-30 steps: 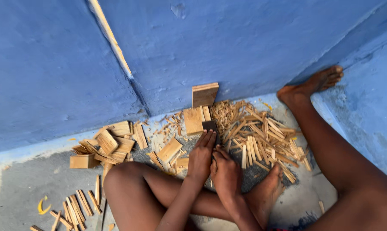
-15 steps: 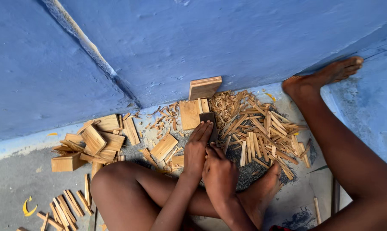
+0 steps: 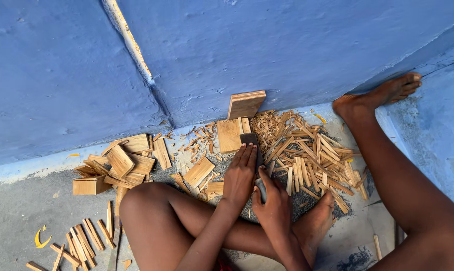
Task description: The person sits on the floor and uses a hand chisel to carve small rectangular wooden blocks. They hold the wood with their left hand and strike the chisel with their right hand to shave off thin layers, creating wood shavings that accumulate on the floor.
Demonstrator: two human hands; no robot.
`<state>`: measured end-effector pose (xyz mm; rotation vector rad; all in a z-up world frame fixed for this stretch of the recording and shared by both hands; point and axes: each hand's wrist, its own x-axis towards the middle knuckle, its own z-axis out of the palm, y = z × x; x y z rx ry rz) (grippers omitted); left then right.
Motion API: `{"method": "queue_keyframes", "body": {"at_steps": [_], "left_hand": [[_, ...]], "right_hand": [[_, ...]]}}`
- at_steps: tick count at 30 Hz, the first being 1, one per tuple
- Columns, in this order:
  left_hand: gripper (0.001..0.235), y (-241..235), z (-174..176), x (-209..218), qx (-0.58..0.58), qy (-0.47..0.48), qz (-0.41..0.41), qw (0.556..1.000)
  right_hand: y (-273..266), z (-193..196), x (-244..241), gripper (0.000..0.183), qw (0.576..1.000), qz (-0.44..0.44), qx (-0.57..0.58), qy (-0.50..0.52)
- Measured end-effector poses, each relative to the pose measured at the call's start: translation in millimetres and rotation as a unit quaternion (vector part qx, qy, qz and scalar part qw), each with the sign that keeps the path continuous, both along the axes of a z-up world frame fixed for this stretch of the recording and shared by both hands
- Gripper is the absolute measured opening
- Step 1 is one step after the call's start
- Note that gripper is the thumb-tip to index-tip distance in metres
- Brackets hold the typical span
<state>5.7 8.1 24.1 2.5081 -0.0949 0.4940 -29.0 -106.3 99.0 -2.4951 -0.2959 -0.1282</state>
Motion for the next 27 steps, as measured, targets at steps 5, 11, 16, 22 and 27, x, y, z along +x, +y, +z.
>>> {"method": "queue_keyframes", "body": {"at_steps": [5, 11, 16, 22, 27], "left_hand": [[0.059, 2.1, -0.7, 2.5, 0.005, -0.007, -0.007, 1.0], [0.066, -2.7, 11.9, -5.8, 0.016, 0.019, -0.021, 0.999], [0.071, -1.1, 2.8, 3.0, 0.023, 0.035, -0.005, 0.999], [0.082, 9.9, -3.4, 42.7, 0.066, 0.066, 0.003, 0.996], [0.091, 12.7, 19.8, 53.0, 0.094, 0.107, -0.034, 0.989]], "right_hand": [[1.9, -10.0, -0.4, 0.046, 0.999, -0.01, 0.028, 0.016], [1.4, -22.9, -2.2, 0.032, 0.998, -0.03, 0.048, 0.003], [10.3, -26.5, 6.3, 0.031, 0.997, -0.042, 0.061, 0.035], [22.0, -29.6, 48.3, 0.028, 0.997, -0.044, 0.023, 0.054], [14.1, -31.9, 54.9, 0.029, 0.998, -0.038, 0.011, 0.052]]}}
